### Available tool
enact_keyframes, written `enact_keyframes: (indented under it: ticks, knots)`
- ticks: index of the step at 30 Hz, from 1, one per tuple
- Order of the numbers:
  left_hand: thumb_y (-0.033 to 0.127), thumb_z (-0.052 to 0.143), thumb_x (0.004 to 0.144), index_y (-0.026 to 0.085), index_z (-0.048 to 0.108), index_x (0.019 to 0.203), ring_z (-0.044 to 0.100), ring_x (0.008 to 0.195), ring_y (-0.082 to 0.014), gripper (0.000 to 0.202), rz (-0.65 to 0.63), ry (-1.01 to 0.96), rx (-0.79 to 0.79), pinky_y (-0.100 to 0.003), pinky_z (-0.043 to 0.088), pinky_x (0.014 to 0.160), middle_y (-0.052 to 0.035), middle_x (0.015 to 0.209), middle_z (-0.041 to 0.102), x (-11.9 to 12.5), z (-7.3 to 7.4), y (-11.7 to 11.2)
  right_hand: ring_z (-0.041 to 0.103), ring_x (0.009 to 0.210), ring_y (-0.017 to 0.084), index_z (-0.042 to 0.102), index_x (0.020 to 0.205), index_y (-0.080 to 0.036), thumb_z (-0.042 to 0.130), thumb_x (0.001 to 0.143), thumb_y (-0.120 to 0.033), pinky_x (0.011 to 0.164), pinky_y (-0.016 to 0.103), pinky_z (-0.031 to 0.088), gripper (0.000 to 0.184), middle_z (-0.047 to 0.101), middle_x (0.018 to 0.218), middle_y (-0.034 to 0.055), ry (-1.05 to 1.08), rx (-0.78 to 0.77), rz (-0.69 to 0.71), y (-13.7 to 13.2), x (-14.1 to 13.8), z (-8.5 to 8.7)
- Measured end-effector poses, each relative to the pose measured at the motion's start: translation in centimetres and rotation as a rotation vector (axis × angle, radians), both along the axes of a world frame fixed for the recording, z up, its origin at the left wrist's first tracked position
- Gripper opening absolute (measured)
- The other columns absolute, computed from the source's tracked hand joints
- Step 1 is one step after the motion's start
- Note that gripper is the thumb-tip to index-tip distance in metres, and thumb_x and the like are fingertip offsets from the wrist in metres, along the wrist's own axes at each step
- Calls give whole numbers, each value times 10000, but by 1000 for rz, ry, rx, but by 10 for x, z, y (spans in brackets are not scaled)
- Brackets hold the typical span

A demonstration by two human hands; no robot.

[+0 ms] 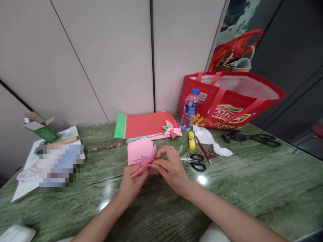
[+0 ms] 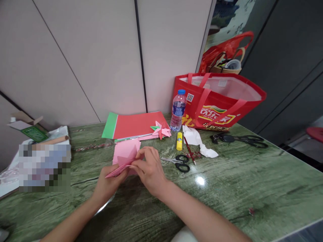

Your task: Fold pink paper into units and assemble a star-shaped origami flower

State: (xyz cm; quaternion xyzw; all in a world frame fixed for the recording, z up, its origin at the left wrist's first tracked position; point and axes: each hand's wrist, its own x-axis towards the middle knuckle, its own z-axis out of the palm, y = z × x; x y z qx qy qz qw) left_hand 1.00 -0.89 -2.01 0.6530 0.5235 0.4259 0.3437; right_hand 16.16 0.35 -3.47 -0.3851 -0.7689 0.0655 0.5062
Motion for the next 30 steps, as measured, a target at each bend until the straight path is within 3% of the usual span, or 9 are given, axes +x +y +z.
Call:
enact_keyframes:
  ticks: [8,14,19,24,30]
  knots:
    - [285,514,730,156,380,408,250,460,-75,372,-124,79,19,-204,210,452,48,465,308,-1,0,0,462,879,201,542,587,-176,638,725,-263,763,369,398,189,493,846,51,108,-137,-19,0,2,6]
    - [300,520,719,163,366,410,251,453,-77,371,-166,52,-76,-210,201,442,47,450,289,0,1,1,498,682,139,461,739,-190,659,682,-272,621,263,412,221,521,742,-2,221,-348,36,1,2,5]
    - [317,513,732,157,372,397,239,453,-73,397,-199,54,-55,-206,185,432,46,444,282,-2,0,1,481,585,106,415,712,-196,643,661,-255,553,220,399,242,498,667,-39,296,-472,80,0,0,4]
    - [337,510,753,159,375,418,234,467,-76,402,-197,77,-31,-214,196,447,43,458,280,-3,-2,2,508,600,107,453,709,-187,603,678,-201,558,219,420,153,531,678,-27,333,-546,121,0,2,8]
    - [345,602,667,152,404,395,268,429,-68,388,-109,-71,-167,-198,215,419,56,413,321,-1,3,3,545,642,111,506,768,-178,518,707,-137,571,228,457,75,560,722,-7,378,-519,148,5,6,8]
